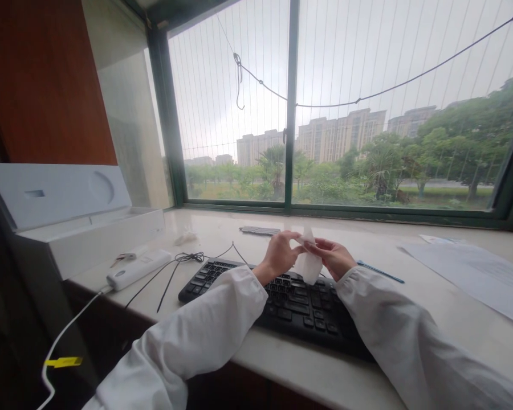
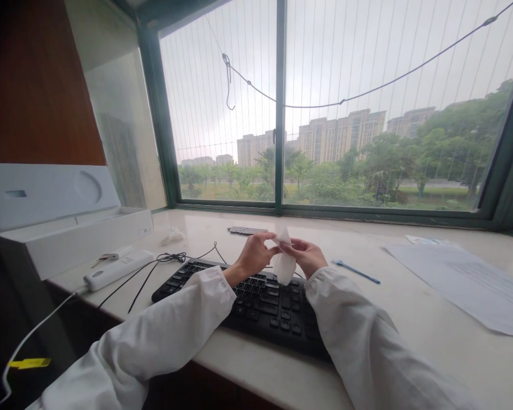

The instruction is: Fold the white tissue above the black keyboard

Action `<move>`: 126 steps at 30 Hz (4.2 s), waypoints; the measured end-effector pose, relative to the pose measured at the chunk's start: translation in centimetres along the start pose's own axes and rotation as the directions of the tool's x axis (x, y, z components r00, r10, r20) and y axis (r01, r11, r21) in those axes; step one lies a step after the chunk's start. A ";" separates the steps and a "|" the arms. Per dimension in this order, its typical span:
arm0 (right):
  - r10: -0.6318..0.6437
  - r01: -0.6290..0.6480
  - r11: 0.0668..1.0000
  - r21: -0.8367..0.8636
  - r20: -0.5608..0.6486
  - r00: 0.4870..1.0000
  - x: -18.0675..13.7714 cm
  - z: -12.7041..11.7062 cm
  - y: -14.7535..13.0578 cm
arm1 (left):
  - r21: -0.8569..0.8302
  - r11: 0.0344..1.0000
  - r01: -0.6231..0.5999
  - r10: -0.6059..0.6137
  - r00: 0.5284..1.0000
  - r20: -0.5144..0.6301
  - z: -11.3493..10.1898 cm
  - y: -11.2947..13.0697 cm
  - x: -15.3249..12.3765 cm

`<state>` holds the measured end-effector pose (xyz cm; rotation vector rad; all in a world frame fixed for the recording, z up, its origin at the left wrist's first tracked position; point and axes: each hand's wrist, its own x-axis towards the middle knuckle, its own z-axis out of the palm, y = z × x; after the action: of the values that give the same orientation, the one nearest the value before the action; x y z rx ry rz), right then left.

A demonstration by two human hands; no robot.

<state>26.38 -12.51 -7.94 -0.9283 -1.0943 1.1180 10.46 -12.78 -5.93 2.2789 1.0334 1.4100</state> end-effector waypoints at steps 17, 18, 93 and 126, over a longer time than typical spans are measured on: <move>0.087 -0.087 0.995 0.057 0.000 0.996 0.8 -0.7 0.5 | 0.213 0.961 -0.176 0.176 0.984 0.018 -0.6 0.1 -0.2; 0.110 -0.108 0.989 0.101 -0.016 0.994 0.7 -0.6 0.3 | 0.199 0.964 -0.177 0.179 0.984 0.006 -0.6 0.3 -0.2; -0.067 0.073 0.995 -0.063 0.097 0.993 -0.8 0.0 -1.2 | -0.551 0.688 0.472 -0.366 0.882 0.299 -0.2 0.9 -0.1; -0.090 -0.016 0.841 -0.541 -0.168 0.982 1.1 -2.2 -0.2 | 0.090 0.983 -0.162 0.173 0.975 -0.140 -0.9 2.1 -0.9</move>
<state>28.63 -11.52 -8.00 -1.4190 -1.2912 0.6690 10.33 -15.00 -4.92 2.3972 0.9723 1.6546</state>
